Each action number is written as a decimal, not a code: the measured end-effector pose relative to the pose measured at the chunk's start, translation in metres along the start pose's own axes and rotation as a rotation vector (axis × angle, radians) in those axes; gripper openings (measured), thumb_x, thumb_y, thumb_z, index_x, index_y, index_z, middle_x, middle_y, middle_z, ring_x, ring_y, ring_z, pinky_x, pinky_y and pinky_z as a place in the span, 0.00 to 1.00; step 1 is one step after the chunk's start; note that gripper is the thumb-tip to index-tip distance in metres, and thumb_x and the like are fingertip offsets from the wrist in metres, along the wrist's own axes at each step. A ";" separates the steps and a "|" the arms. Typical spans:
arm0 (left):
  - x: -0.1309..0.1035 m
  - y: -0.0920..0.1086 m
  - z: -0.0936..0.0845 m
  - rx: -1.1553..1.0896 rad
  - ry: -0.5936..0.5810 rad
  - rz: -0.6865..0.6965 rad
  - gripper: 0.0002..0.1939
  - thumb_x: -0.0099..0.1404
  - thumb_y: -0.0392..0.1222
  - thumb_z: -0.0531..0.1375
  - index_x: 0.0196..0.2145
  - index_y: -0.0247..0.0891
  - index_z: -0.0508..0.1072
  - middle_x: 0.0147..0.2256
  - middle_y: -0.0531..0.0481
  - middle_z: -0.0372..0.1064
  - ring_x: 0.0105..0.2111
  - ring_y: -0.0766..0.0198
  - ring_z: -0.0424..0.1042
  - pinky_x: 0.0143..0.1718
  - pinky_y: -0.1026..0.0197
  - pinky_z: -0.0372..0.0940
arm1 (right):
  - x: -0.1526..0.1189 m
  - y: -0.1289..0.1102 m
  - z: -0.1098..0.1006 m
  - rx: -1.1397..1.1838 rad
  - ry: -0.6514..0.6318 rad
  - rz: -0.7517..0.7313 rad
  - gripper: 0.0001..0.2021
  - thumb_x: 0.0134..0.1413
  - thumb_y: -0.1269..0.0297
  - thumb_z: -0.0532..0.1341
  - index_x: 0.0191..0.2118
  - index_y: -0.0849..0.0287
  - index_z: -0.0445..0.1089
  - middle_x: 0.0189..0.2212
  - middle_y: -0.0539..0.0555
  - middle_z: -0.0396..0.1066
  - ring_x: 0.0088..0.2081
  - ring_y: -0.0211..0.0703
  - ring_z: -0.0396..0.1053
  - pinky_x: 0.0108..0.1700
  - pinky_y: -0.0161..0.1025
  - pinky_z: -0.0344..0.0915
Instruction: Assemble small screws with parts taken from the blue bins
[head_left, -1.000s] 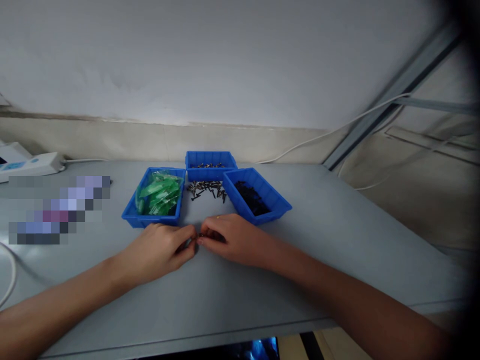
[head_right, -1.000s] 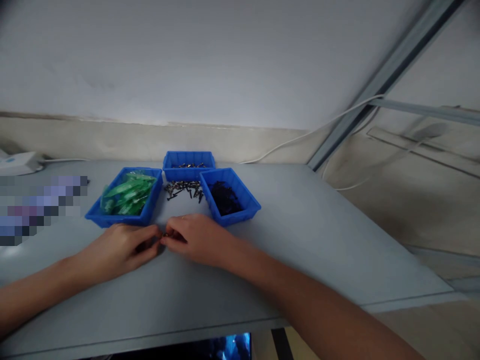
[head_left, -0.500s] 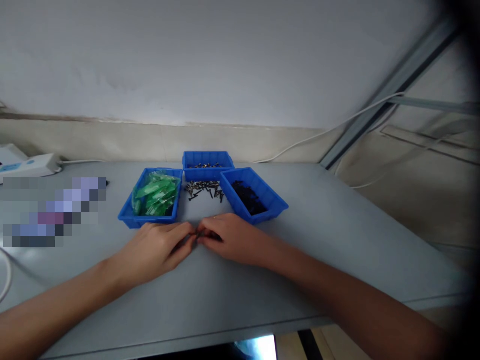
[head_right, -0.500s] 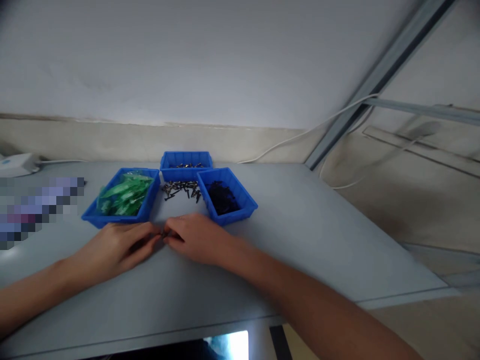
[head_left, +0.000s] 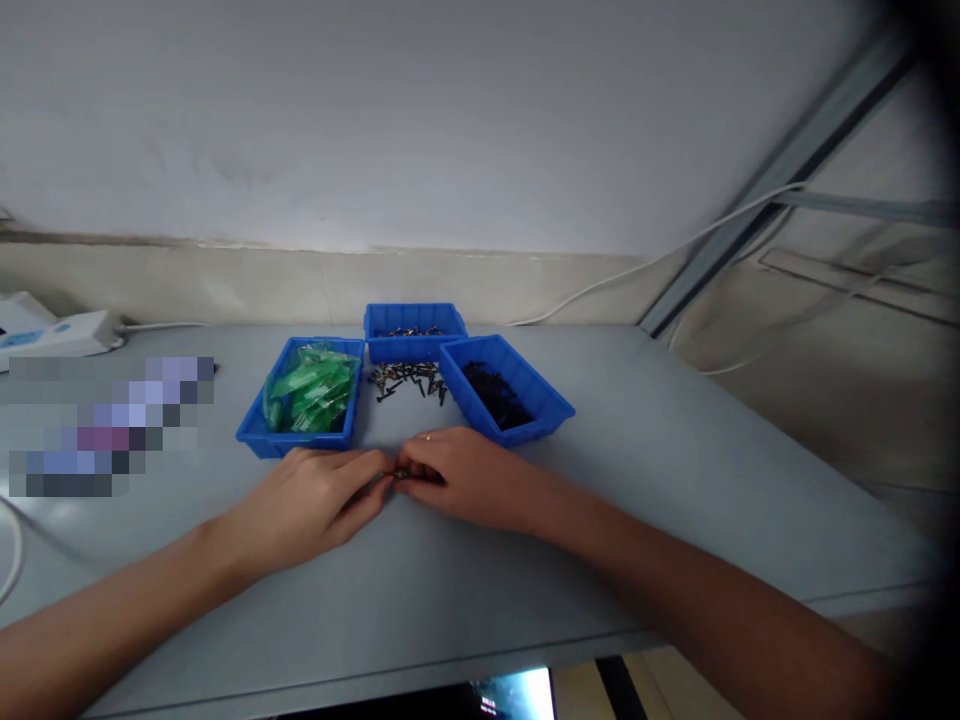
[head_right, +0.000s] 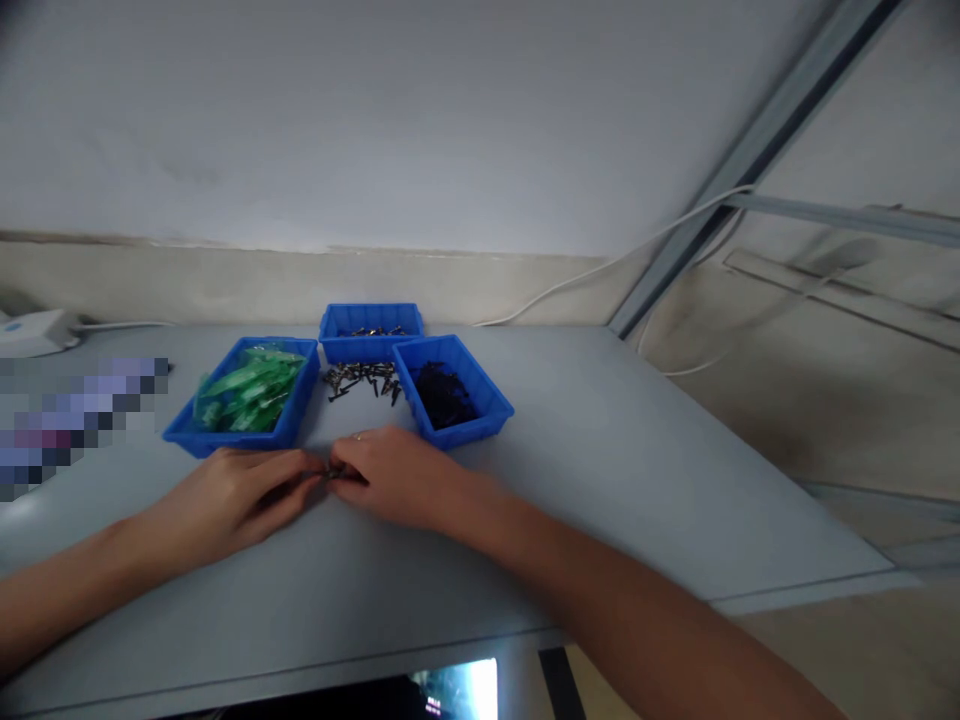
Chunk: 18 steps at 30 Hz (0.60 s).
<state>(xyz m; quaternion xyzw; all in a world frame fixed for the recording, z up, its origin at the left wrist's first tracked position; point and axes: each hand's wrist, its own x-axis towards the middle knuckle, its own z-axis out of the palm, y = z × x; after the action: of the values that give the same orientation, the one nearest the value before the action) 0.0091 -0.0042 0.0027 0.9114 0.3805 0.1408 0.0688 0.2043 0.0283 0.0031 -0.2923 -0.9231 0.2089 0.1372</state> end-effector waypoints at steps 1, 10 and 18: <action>0.000 0.000 0.000 0.015 -0.013 -0.016 0.13 0.66 0.40 0.46 0.31 0.36 0.67 0.23 0.53 0.66 0.22 0.68 0.66 0.23 0.67 0.57 | 0.000 0.000 0.000 -0.001 0.004 0.017 0.05 0.53 0.66 0.56 0.29 0.60 0.64 0.27 0.50 0.67 0.29 0.36 0.62 0.31 0.33 0.55; 0.001 -0.003 0.003 0.070 -0.071 -0.042 0.09 0.64 0.39 0.48 0.30 0.36 0.66 0.22 0.54 0.66 0.21 0.68 0.66 0.20 0.66 0.53 | -0.002 -0.006 -0.004 0.116 -0.004 0.101 0.06 0.52 0.63 0.57 0.30 0.60 0.67 0.24 0.48 0.68 0.27 0.34 0.63 0.28 0.31 0.53; -0.002 -0.003 0.007 0.050 -0.032 -0.001 0.10 0.65 0.40 0.47 0.28 0.37 0.64 0.22 0.54 0.65 0.21 0.67 0.67 0.21 0.65 0.55 | -0.002 -0.012 -0.006 0.084 0.023 0.067 0.09 0.55 0.60 0.55 0.30 0.60 0.66 0.23 0.48 0.68 0.26 0.34 0.63 0.28 0.32 0.54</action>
<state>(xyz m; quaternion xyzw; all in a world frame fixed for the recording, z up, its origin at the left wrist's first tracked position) 0.0079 -0.0034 -0.0051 0.9147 0.3834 0.1168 0.0521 0.2021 0.0206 0.0133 -0.3195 -0.9016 0.2485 0.1528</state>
